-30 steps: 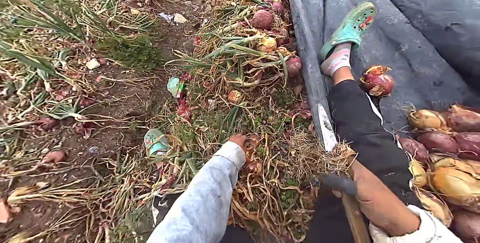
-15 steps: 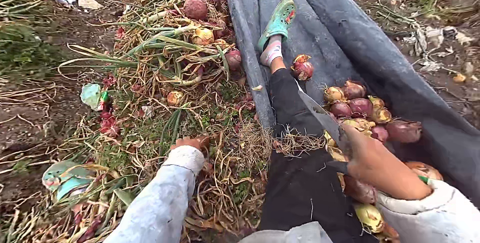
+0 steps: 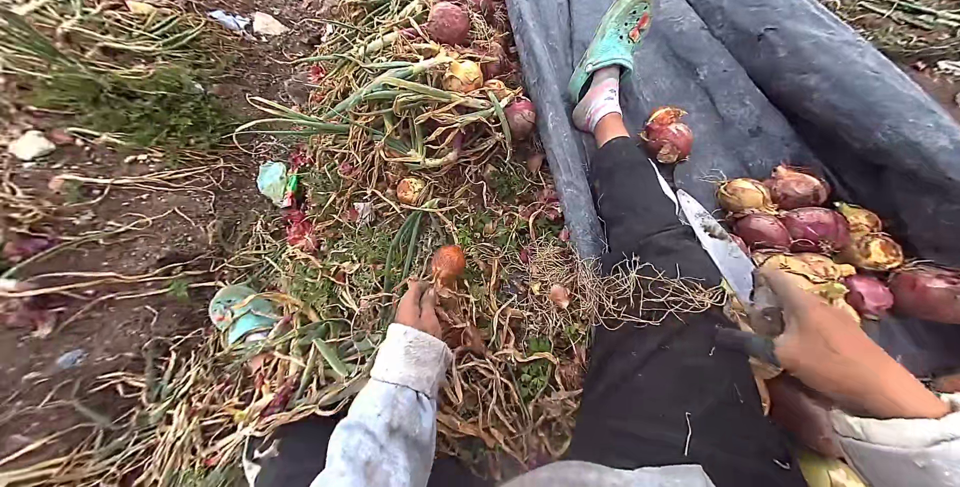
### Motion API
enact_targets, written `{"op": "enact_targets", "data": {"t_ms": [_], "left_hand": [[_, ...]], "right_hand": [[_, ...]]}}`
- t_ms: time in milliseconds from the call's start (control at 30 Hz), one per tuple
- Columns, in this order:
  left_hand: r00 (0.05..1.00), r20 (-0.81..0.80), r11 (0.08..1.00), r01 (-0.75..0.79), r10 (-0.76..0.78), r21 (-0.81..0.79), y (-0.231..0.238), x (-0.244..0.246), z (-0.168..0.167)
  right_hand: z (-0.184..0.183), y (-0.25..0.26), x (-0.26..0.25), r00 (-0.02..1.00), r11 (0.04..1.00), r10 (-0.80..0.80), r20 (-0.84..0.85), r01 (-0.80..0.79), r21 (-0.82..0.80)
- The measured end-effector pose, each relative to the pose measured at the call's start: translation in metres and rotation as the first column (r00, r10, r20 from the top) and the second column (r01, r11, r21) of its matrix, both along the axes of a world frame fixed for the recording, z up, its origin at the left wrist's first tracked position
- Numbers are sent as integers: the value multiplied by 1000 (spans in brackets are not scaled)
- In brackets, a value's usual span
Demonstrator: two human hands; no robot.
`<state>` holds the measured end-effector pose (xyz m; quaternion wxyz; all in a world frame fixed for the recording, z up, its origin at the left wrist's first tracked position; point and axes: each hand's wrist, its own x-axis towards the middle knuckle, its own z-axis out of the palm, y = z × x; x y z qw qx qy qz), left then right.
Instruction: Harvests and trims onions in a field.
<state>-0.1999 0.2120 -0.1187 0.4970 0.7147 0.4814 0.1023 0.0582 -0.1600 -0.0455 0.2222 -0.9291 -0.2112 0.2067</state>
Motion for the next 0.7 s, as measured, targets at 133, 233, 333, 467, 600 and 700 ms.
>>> {"op": "enact_targets", "data": {"t_ms": [133, 233, 333, 467, 600, 700], "left_hand": [[933, 342, 993, -86, 110, -84, -41, 13, 30], [902, 431, 996, -21, -21, 92, -62, 42, 53], [869, 341, 800, 98, -358, 591, -86, 58, 65], [789, 104, 480, 257, -605, 839, -120, 53, 52], [784, 31, 449, 322, -620, 833, -149, 68, 47], [652, 140, 486, 388, -745, 783, -162, 118, 71]], "right_hand": [[19, 18, -26, 996, 944, -50, -77, 72, 323], [24, 67, -51, 746, 757, 15, -666, 427, 495], [3, 105, -76, 388, 753, 257, -885, 494, 435], [-17, 124, -109, 257, 601, 289, -922, 701, 384], [-18, 112, -110, 322, 496, 184, -929, 785, 370], [-7, 87, -90, 630, 375, 92, -771, 696, 613]]}}
